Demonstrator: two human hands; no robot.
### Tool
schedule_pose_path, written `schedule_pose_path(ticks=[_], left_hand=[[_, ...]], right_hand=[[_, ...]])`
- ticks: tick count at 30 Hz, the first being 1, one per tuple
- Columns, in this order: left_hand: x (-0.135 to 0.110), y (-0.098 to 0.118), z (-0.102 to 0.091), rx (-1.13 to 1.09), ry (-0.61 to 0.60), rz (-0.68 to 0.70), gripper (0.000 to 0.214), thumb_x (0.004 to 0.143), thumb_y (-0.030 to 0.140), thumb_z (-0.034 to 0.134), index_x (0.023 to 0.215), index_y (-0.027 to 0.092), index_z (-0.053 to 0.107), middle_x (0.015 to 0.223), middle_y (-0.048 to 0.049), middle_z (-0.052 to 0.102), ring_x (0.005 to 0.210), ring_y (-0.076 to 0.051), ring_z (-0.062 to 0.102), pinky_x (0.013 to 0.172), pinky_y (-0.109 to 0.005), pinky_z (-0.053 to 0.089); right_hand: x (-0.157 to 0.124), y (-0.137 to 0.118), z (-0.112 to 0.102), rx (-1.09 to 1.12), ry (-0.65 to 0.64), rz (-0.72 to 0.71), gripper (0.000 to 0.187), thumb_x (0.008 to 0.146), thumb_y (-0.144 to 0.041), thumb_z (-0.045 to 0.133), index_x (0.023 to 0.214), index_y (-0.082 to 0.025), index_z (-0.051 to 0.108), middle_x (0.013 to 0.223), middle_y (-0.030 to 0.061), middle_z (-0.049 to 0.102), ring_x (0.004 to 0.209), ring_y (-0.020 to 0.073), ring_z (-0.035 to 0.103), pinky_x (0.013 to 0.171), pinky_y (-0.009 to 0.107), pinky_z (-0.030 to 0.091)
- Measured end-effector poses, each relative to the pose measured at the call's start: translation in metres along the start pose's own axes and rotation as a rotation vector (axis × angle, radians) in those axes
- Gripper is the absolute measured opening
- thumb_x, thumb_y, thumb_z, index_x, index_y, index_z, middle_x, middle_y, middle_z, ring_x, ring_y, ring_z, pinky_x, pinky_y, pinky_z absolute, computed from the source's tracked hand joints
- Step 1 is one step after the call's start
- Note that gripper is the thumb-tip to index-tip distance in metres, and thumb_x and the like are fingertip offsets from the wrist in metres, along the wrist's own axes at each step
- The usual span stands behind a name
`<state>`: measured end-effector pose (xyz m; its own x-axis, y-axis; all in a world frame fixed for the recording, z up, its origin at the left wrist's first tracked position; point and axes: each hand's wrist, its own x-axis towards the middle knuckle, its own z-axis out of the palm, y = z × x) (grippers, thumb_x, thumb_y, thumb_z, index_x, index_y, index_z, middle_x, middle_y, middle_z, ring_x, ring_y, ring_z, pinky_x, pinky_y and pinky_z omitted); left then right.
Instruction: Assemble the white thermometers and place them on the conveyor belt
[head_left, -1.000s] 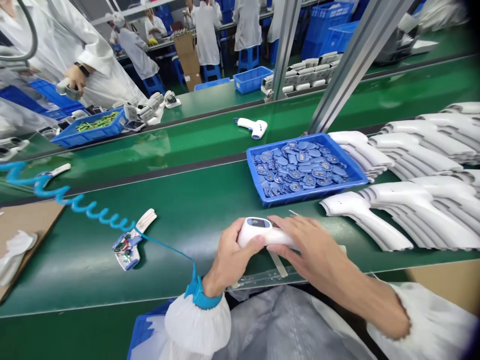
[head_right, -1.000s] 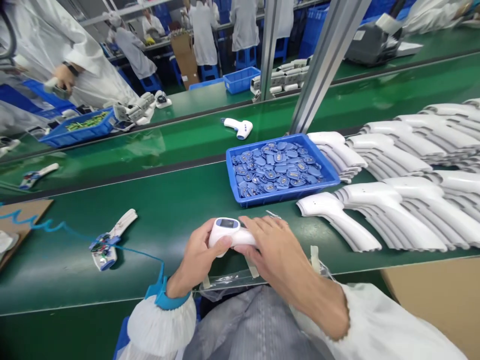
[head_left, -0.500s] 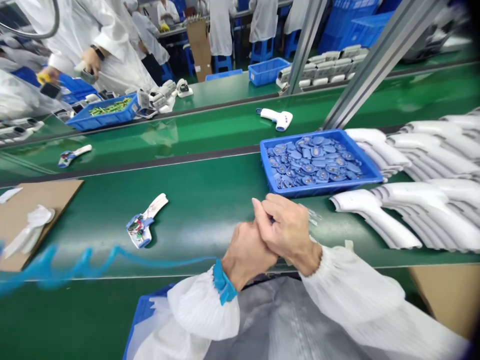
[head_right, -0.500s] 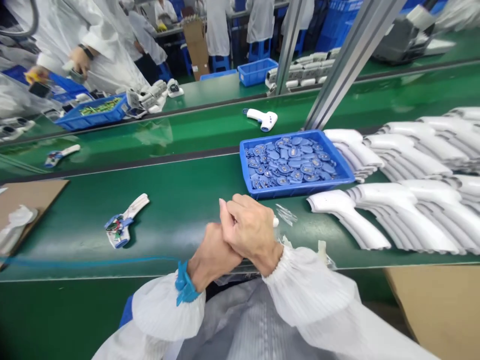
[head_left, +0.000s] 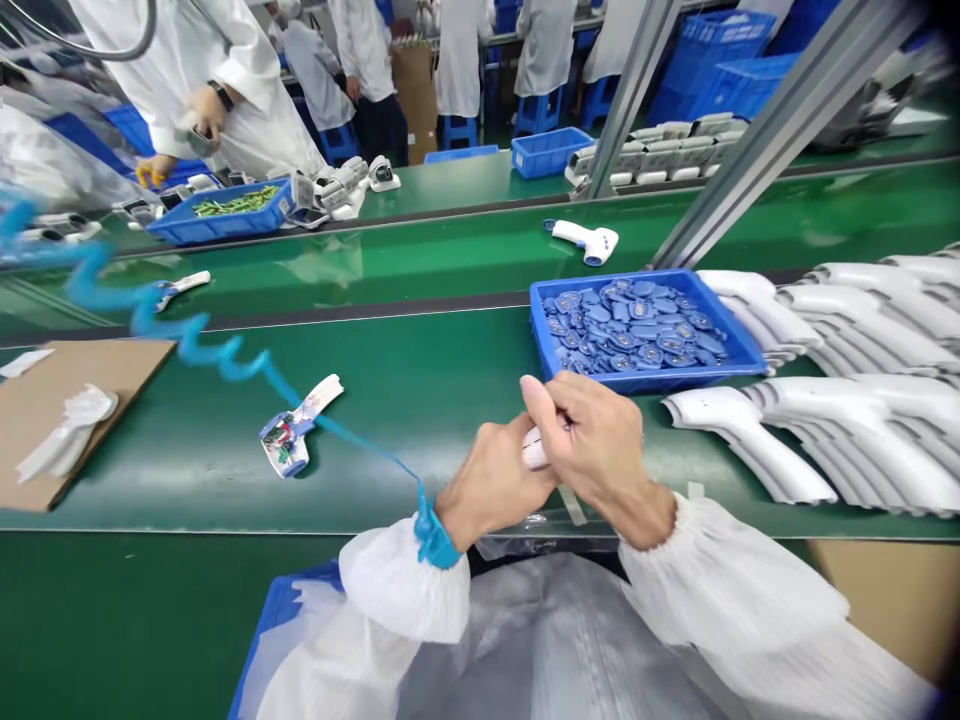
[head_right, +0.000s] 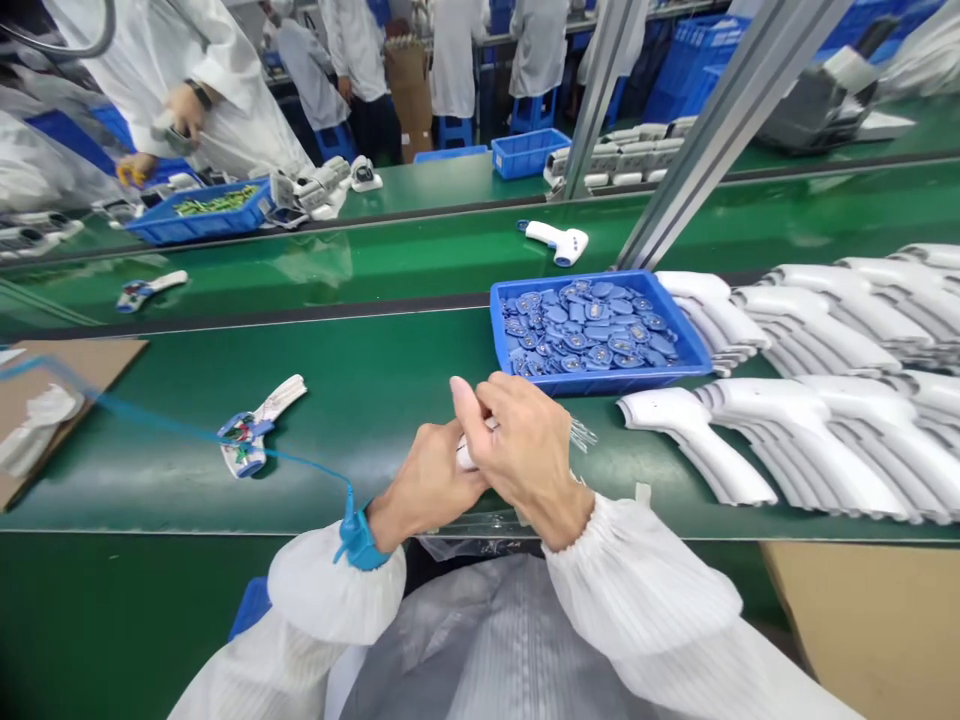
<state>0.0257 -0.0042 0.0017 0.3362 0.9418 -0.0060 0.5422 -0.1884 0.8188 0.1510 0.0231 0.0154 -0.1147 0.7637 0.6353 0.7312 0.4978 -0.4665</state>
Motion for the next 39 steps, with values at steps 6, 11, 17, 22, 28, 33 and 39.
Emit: schedule_pose_path(ticks=[6, 11, 17, 22, 28, 33, 39], left_hand=[[-0.003, -0.002, 0.004, 0.288, 0.034, -0.035, 0.028, 0.080, 0.025, 0.062, 0.104, 0.012, 0.066, 0.092, -0.0141, 0.077, 0.075, -0.030, 0.072, 0.068, -0.037, 0.051], [-0.004, -0.005, -0.005, -0.062, 0.054, -0.101, 0.024, 0.083, 0.037, 0.069, 0.096, 0.017, 0.065, 0.086, -0.0048, 0.076, 0.069, -0.020, 0.068, 0.061, -0.028, 0.048], [-0.010, -0.005, 0.001, 0.166, 0.000, -0.021, 0.021, 0.085, 0.029, 0.062, 0.101, 0.016, 0.066, 0.082, -0.0074, 0.075, 0.069, -0.024, 0.070, 0.062, -0.031, 0.048], [-0.004, -0.004, 0.007, 0.268, 0.060, -0.080, 0.023, 0.085, 0.031, 0.064, 0.101, 0.015, 0.067, 0.085, -0.0103, 0.076, 0.073, -0.028, 0.071, 0.065, -0.035, 0.049], [-0.002, -0.002, -0.001, -0.095, 0.041, -0.099, 0.036, 0.081, 0.047, 0.076, 0.099, 0.018, 0.064, 0.087, -0.0017, 0.073, 0.072, -0.018, 0.066, 0.059, -0.026, 0.042], [-0.001, -0.004, 0.006, -0.075, 0.053, -0.074, 0.026, 0.087, 0.032, 0.066, 0.107, 0.017, 0.061, 0.092, -0.0053, 0.074, 0.075, -0.020, 0.068, 0.065, -0.029, 0.046], [-0.005, -0.001, 0.021, 0.081, 0.141, -0.080, 0.018, 0.084, 0.025, 0.062, 0.100, 0.017, 0.057, 0.083, -0.0067, 0.071, 0.069, -0.022, 0.066, 0.061, -0.030, 0.041]], right_hand=[[0.001, -0.001, 0.010, 0.014, 0.047, -0.065, 0.052, 0.102, -0.025, 0.047, 0.052, -0.021, 0.033, 0.048, -0.0035, 0.039, 0.047, 0.0083, 0.033, 0.052, 0.030, 0.024], [0.004, 0.002, 0.009, -0.024, -0.034, -0.009, 0.052, 0.103, -0.033, 0.049, 0.053, -0.020, 0.041, 0.051, -0.0030, 0.045, 0.050, 0.0087, 0.038, 0.053, 0.030, 0.026], [0.006, -0.005, 0.006, -0.029, -0.114, -0.213, 0.054, 0.104, -0.029, 0.046, 0.051, -0.021, 0.045, 0.049, -0.0009, 0.048, 0.051, 0.0108, 0.038, 0.054, 0.032, 0.026], [0.010, -0.001, 0.011, 0.033, -0.054, -0.026, 0.058, 0.103, -0.031, 0.044, 0.046, -0.021, 0.040, 0.046, -0.0006, 0.045, 0.047, 0.0104, 0.039, 0.052, 0.032, 0.025], [0.006, 0.011, -0.010, 0.136, -0.062, 0.174, 0.053, 0.104, -0.038, 0.047, 0.055, -0.021, 0.056, 0.053, 0.0004, 0.055, 0.052, 0.0130, 0.051, 0.057, 0.032, 0.036], [-0.001, 0.015, 0.000, 0.115, -0.194, 0.164, 0.049, 0.101, -0.043, 0.053, 0.059, -0.020, 0.061, 0.055, -0.0009, 0.058, 0.051, 0.0111, 0.051, 0.055, 0.030, 0.033], [-0.009, 0.012, 0.006, 0.151, -0.087, 0.179, 0.054, 0.103, -0.039, 0.047, 0.055, -0.020, 0.061, 0.050, -0.0001, 0.057, 0.047, 0.0107, 0.050, 0.053, 0.029, 0.031]])
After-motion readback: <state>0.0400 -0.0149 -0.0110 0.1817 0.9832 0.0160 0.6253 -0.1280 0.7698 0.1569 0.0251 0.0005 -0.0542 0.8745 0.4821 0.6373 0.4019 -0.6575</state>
